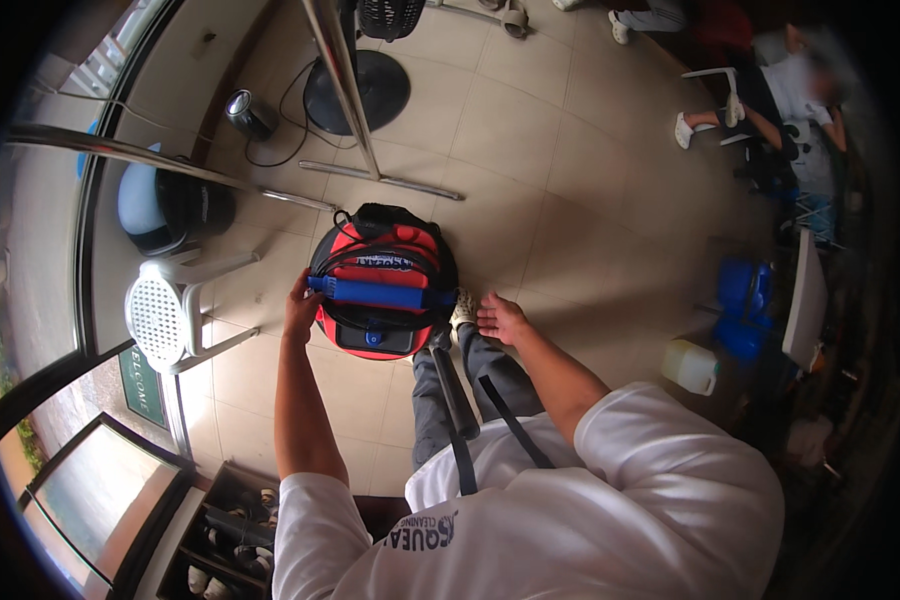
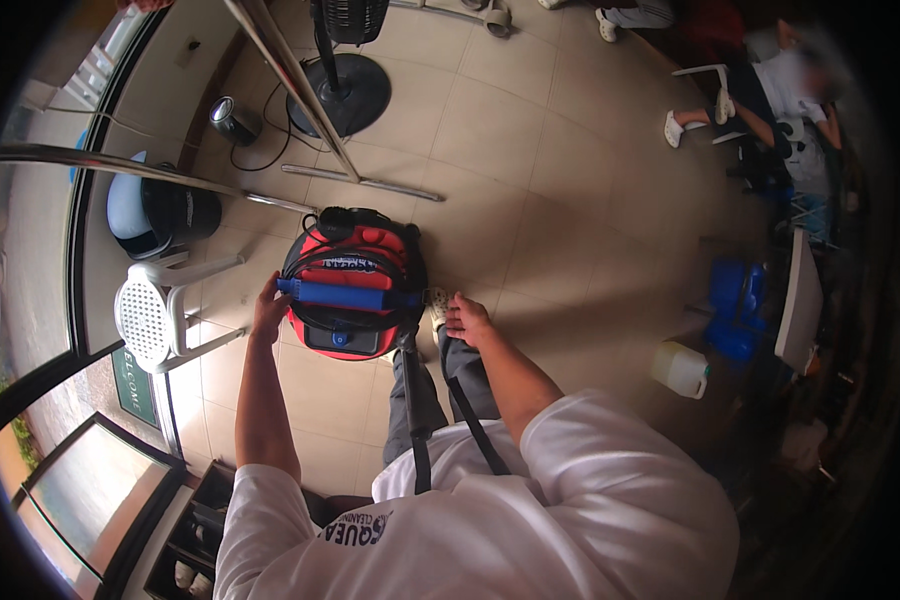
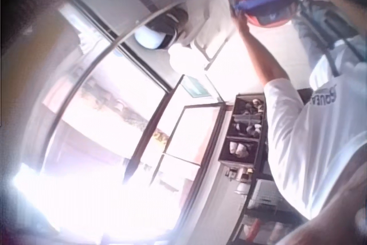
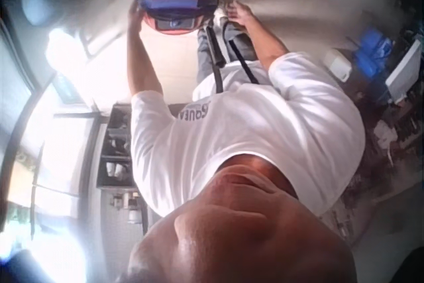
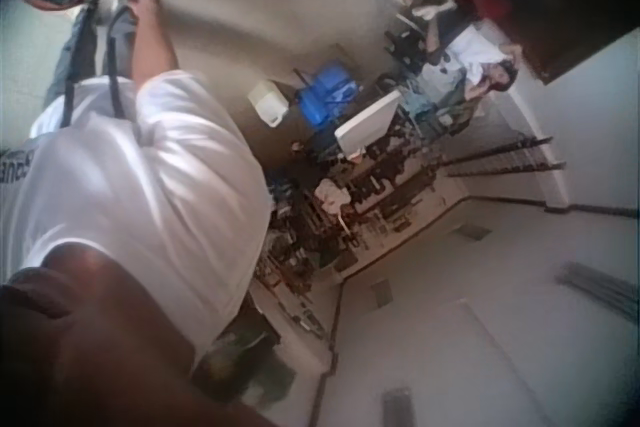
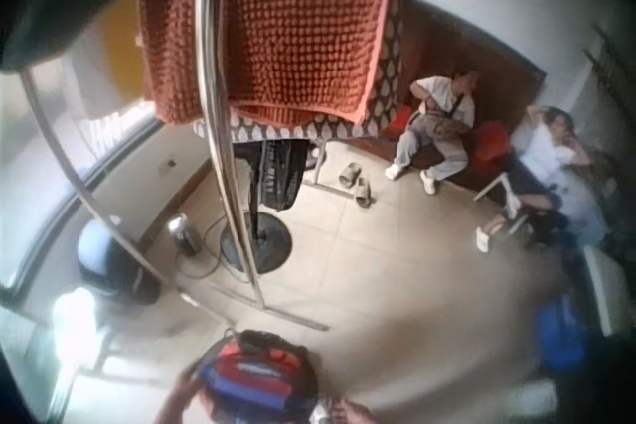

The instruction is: The person assembles a vacuum cleaner by attaching a hose to the canister, placing a filter bag inside, securing the top lid, and unwinding the power cord before plugging it into a wall outlet.

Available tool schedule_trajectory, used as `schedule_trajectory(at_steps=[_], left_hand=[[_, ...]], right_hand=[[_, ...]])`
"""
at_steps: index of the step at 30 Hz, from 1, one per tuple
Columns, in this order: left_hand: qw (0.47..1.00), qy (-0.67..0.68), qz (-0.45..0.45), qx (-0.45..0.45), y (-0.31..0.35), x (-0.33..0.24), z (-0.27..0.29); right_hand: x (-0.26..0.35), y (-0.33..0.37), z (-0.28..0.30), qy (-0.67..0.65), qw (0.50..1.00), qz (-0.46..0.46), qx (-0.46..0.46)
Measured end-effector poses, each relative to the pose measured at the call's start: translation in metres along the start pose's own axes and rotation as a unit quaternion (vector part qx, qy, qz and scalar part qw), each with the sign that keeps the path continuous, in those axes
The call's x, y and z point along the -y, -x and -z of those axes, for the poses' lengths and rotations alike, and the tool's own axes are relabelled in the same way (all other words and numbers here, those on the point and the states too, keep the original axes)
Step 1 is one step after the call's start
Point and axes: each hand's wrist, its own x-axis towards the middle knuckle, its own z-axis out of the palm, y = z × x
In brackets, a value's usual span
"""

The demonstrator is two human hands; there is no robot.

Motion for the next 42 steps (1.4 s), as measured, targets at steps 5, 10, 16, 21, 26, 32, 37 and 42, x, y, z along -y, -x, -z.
schedule_trajectory(at_steps=[5, 10, 16, 21, 26, 32, 37, 42], left_hand=[[0.99, -0.123, -0.035, -0.052, -0.011, 0.027, 0.017], [0.984, -0.154, 0.072, -0.054, -0.011, -0.01, -0.018], [0.974, -0.212, 0.009, -0.08, -0.051, 0.059, 0.019], [0.965, -0.242, -0.012, -0.102, -0.054, 0.066, 0.022], [0.954, -0.266, -0.012, -0.137, -0.033, 0.034, -0.006], [0.99, -0.091, 0.022, -0.106, -0.012, 0.022, -0.009], [0.993, 0.106, -0.032, -0.031, 0.0, 0.052, 0.012], [0.995, 0.097, 0.006, 0.013, 0.012, 0.066, 0.023]], right_hand=[[0.001, 0.0, 0.004, -0.012, 1.0, 0.006, 0.026], [0.002, -0.001, 0.021, -0.051, 0.999, 0.01, 0.015], [0.011, 0.007, 0.018, -0.023, 0.999, 0.022, 0.035], [0.019, -0.009, -0.002, 0.17, 0.973, 0.155, -0.001], [0.045, 0.018, -0.064, 0.357, 0.833, 0.422, -0.014], [0.05, 0.047, -0.142, 0.472, 0.71, 0.515, 0.09], [0.042, 0.044, -0.181, 0.667, 0.651, 0.363, 0.0], [0.036, 0.046, -0.202, 0.735, 0.603, 0.274, -0.143]])
